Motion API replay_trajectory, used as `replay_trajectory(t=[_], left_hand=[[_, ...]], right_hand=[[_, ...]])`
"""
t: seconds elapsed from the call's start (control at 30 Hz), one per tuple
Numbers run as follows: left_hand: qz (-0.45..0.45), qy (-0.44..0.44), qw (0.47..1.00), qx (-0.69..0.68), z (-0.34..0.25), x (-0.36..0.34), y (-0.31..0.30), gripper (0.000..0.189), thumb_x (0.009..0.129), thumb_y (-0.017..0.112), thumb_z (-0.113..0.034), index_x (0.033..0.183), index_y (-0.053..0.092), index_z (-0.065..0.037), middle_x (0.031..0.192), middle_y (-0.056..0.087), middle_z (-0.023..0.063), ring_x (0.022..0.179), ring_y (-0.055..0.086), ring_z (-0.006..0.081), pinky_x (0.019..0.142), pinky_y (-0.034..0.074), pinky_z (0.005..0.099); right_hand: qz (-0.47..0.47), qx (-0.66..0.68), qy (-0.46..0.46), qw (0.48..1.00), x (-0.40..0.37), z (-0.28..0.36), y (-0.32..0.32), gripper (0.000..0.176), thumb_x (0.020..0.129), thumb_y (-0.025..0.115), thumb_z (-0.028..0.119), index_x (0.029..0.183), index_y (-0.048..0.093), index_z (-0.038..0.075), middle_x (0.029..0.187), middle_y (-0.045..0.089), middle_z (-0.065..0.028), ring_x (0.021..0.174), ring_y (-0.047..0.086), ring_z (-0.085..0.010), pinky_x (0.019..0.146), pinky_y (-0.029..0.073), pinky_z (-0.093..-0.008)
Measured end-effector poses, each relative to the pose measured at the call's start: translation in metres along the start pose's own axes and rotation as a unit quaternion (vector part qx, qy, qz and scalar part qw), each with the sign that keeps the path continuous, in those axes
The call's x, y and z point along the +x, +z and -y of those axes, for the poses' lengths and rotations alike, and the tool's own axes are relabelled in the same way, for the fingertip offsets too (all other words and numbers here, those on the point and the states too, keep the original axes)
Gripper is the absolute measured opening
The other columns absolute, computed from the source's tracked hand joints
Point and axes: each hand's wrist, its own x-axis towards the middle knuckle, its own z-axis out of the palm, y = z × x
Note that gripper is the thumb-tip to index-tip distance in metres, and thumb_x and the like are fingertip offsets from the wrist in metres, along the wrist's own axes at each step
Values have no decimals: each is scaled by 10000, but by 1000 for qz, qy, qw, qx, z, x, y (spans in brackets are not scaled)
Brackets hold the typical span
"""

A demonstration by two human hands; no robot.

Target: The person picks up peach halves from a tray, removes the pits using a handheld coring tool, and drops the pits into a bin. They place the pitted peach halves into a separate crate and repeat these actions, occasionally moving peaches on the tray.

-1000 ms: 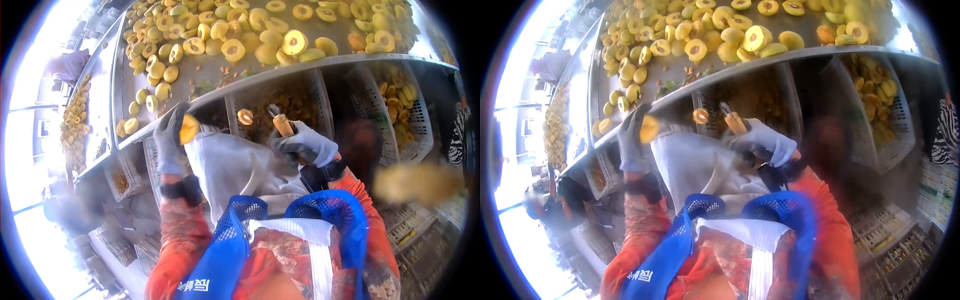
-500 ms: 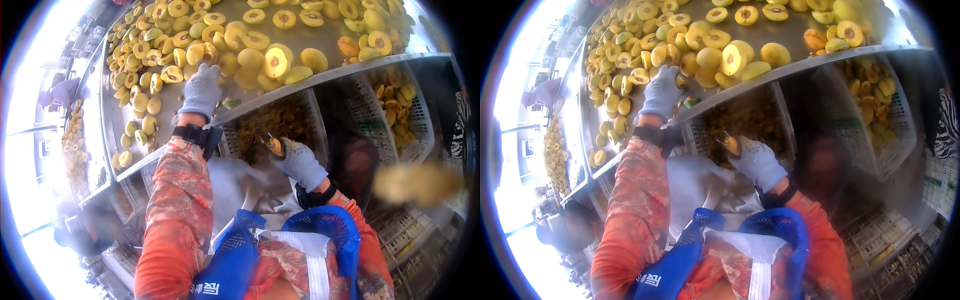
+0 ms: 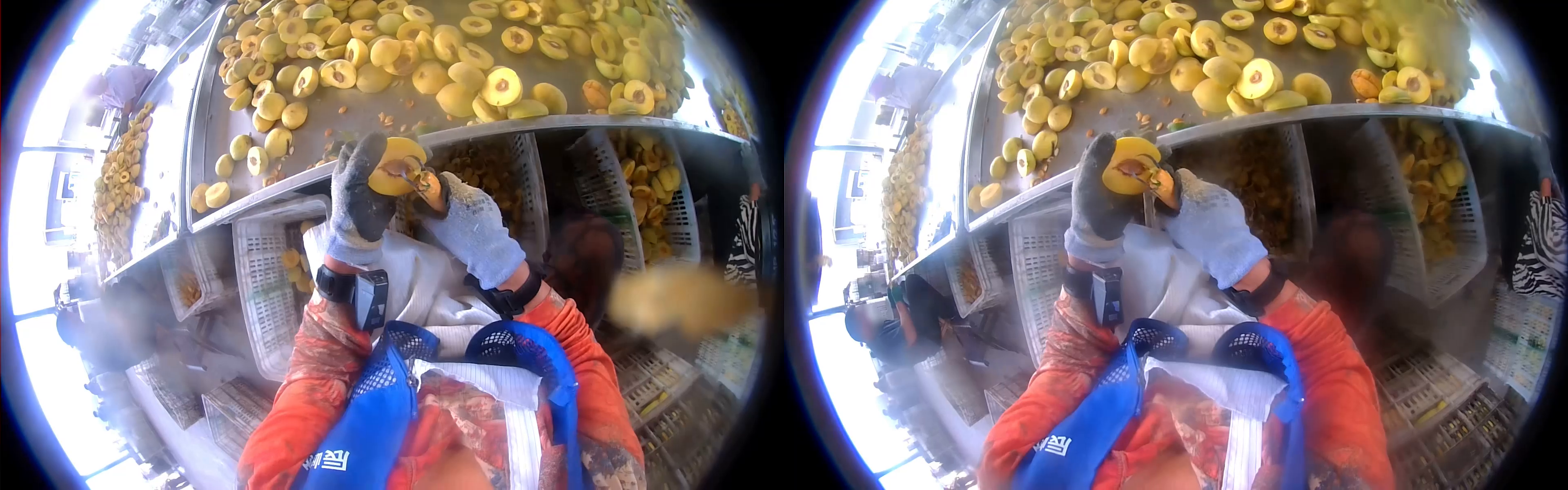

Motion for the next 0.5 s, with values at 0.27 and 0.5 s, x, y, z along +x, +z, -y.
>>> replay_trajectory(t=[0.27, 0.5], left_hand=[[-90, -190, 914, -348, -31, -11, 50, 539, 966, 494, -421, 1279, 481, 18, 1093, 624, 197, 901, 641, 316, 790, 543, 411], [-80, -162, 936, -302, -22, -16, 63, 517, 995, 445, -401, 1305, 463, 13, 1139, 616, 203, 954, 635, 293, 820, 537, 398]], right_hand=[[0, 67, 36, 997, -17, 8, 11, 298, 811, 659, 275, 1005, 562, 70, 842, 653, -175, 796, 639, -385, 710, 506, -450], [-32, 112, 24, 993, -22, -8, 17, 277, 796, 673, 182, 1009, 568, 40, 860, 648, -189, 818, 638, -394, 697, 513, -428]])
